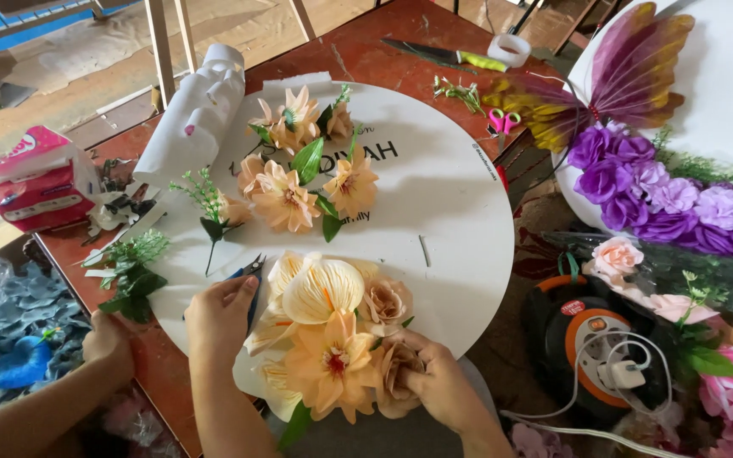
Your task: The person arranges artificial flowers and leaves on a white circular board, using wire cutters to trim stems and positioning each piece by hand to form a floral design.
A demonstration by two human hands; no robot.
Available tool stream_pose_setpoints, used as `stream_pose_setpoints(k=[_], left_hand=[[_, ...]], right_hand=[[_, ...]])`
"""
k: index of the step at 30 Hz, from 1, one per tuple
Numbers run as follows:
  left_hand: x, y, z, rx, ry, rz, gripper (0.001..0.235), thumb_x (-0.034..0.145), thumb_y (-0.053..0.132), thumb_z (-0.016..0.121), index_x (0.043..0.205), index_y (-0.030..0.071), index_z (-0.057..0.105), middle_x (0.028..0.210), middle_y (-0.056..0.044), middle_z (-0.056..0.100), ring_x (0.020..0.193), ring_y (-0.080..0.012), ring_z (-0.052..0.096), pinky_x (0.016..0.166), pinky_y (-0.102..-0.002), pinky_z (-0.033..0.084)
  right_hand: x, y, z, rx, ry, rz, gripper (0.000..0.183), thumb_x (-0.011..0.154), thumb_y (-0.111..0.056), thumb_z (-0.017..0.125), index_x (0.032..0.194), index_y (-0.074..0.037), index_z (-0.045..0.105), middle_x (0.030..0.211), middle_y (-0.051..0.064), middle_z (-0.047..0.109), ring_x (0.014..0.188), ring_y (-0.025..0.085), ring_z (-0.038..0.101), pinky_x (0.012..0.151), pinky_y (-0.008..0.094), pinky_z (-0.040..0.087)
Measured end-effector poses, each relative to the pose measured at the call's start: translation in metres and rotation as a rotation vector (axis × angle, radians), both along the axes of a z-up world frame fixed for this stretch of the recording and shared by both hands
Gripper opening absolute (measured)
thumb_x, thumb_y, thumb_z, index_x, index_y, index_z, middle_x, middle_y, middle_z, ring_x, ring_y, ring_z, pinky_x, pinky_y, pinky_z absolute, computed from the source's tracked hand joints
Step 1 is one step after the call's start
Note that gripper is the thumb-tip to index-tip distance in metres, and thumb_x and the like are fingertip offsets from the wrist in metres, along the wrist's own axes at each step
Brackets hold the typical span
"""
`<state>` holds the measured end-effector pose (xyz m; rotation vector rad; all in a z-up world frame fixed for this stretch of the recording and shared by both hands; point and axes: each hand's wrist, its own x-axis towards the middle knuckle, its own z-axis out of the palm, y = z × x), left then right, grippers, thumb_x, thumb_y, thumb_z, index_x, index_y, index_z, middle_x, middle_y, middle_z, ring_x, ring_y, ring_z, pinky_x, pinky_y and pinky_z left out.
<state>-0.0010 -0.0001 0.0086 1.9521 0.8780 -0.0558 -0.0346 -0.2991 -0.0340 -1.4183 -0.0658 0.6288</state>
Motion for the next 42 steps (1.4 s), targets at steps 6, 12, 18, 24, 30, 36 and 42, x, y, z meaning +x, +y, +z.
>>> stream_pose_setpoints(k=[6, 12, 18, 24, 30, 36, 42], left_hand=[[-0.002, -0.003, 0.008, -0.042, -0.002, 0.016, 0.038, 0.099, 0.035, 0.064, 0.127, 0.014, 0.075, 0.122, -0.014, 0.076, 0.118, -0.0262, 0.067, 0.099, -0.041, 0.054], [-0.004, -0.002, 0.008, -0.035, -0.024, 0.005, 0.033, 0.099, 0.032, 0.062, 0.124, 0.016, 0.077, 0.117, -0.010, 0.078, 0.116, -0.0207, 0.069, 0.097, -0.037, 0.054], [-0.005, 0.000, 0.009, -0.071, -0.033, 0.033, 0.031, 0.099, 0.031, 0.064, 0.122, 0.014, 0.078, 0.116, -0.010, 0.078, 0.112, -0.0206, 0.070, 0.096, -0.037, 0.056], [-0.004, -0.001, 0.011, -0.055, -0.019, 0.026, 0.032, 0.100, 0.032, 0.063, 0.122, 0.015, 0.078, 0.122, -0.007, 0.076, 0.118, -0.0209, 0.068, 0.099, -0.037, 0.054], [-0.005, -0.003, 0.013, -0.030, 0.000, 0.033, 0.036, 0.099, 0.038, 0.063, 0.123, 0.016, 0.077, 0.119, -0.012, 0.077, 0.113, -0.0238, 0.069, 0.095, -0.040, 0.055], [-0.003, -0.001, 0.007, 0.013, 0.007, 0.009, 0.036, 0.099, 0.039, 0.062, 0.123, 0.017, 0.078, 0.119, -0.011, 0.077, 0.113, -0.0233, 0.069, 0.095, -0.039, 0.055], [-0.006, 0.007, -0.011, 0.097, -0.161, 0.062, 0.020, 0.099, 0.027, 0.068, 0.108, 0.018, 0.083, 0.102, -0.002, 0.079, 0.096, -0.0162, 0.069, 0.082, -0.036, 0.054]], right_hand=[[-0.001, -0.001, 0.001, -0.182, -0.048, 0.018, 0.039, 0.087, 0.020, 0.046, 0.100, -0.005, 0.073, 0.083, 0.005, 0.067, 0.066, 0.012, 0.054, 0.063, 0.024, 0.042], [-0.001, 0.010, 0.060, -0.517, -0.007, 0.012, 0.030, 0.096, -0.009, 0.063, 0.119, -0.022, 0.076, 0.119, -0.008, 0.079, 0.104, 0.004, 0.070, 0.091, 0.019, 0.053], [-0.003, 0.020, 0.090, -0.906, 0.039, 0.063, 0.018, 0.089, -0.021, 0.066, 0.105, -0.030, 0.066, 0.069, -0.005, 0.062, 0.062, 0.011, 0.045, 0.066, 0.025, 0.039], [0.000, 0.025, 0.094, -0.894, 0.060, 0.019, 0.011, 0.087, -0.018, 0.073, 0.093, -0.021, 0.064, 0.080, -0.005, 0.071, 0.065, 0.010, 0.048, 0.068, 0.024, 0.041], [0.001, 0.028, 0.087, -0.909, 0.038, -0.020, 0.011, 0.083, -0.019, 0.074, 0.090, -0.024, 0.067, 0.074, -0.007, 0.070, 0.068, 0.008, 0.053, 0.067, 0.024, 0.043], [0.004, 0.022, 0.076, -0.892, 0.026, -0.010, 0.025, 0.079, -0.024, 0.078, 0.101, -0.025, 0.067, 0.082, -0.007, 0.073, 0.068, 0.008, 0.054, 0.066, 0.024, 0.042], [0.003, -0.016, 0.044, -0.539, -0.170, 0.025, 0.033, 0.094, -0.030, 0.065, 0.125, -0.019, 0.067, 0.111, -0.002, 0.074, 0.099, 0.012, 0.074, 0.089, 0.026, 0.065]])
